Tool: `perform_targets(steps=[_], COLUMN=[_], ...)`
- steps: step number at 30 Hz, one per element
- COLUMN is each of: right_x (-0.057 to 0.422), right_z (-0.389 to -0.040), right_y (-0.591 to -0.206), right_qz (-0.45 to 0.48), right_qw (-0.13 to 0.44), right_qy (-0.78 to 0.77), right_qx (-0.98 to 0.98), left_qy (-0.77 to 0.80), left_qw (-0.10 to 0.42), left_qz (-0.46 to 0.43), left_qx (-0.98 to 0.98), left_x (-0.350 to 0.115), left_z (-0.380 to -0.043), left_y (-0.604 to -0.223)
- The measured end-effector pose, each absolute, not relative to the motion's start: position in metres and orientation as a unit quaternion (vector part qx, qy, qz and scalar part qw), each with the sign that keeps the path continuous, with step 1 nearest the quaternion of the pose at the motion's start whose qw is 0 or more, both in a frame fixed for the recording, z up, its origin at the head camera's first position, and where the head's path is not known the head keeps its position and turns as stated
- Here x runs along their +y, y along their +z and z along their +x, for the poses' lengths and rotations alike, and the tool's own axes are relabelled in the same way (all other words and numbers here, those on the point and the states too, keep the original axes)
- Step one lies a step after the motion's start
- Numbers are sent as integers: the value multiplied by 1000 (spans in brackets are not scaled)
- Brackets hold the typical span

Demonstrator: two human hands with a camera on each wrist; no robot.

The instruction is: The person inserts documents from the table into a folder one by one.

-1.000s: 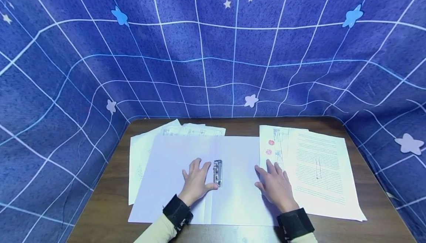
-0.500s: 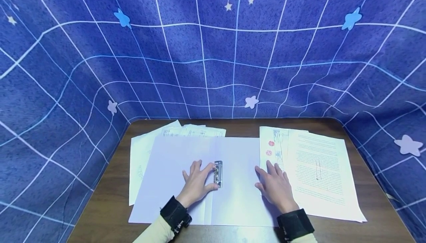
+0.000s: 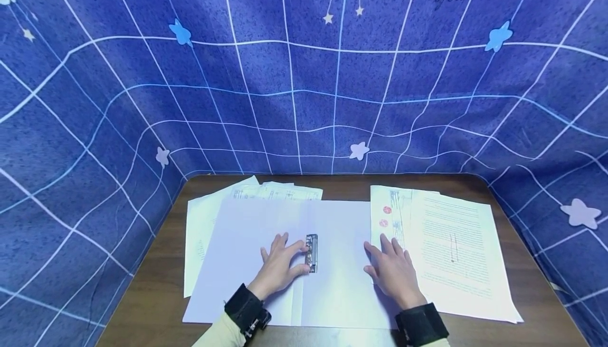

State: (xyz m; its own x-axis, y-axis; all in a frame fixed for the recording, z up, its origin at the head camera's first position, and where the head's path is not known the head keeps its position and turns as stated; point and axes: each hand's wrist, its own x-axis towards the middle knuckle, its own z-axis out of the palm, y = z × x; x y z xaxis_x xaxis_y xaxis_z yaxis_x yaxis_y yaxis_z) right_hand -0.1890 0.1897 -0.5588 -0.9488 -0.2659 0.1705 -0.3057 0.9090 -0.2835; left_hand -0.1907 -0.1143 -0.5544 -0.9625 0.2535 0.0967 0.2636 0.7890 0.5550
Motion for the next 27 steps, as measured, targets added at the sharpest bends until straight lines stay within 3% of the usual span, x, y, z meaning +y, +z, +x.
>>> perform_targets(steps=[10, 18, 22, 27], right_x=[191, 192, 192, 191], right_z=[-189, -190, -189, -189], right_y=[-558, -563, -562, -561], right_qz=[153, 151, 151, 154], right_qw=[70, 79, 78, 75], right_qy=[155, 159, 160, 153], right_qx=[-974, -972, -972, -973], left_qy=[-319, -364, -358, -320], left_qw=[-30, -41, -10, 77], left_qz=[-127, -41, 3, 35], left_qx=[-939, -930, -933, -944], left_x=[-118, -107, -101, -96], left_z=[-197, -209, -215, -222], left_y=[-543, -529, -527, -529])
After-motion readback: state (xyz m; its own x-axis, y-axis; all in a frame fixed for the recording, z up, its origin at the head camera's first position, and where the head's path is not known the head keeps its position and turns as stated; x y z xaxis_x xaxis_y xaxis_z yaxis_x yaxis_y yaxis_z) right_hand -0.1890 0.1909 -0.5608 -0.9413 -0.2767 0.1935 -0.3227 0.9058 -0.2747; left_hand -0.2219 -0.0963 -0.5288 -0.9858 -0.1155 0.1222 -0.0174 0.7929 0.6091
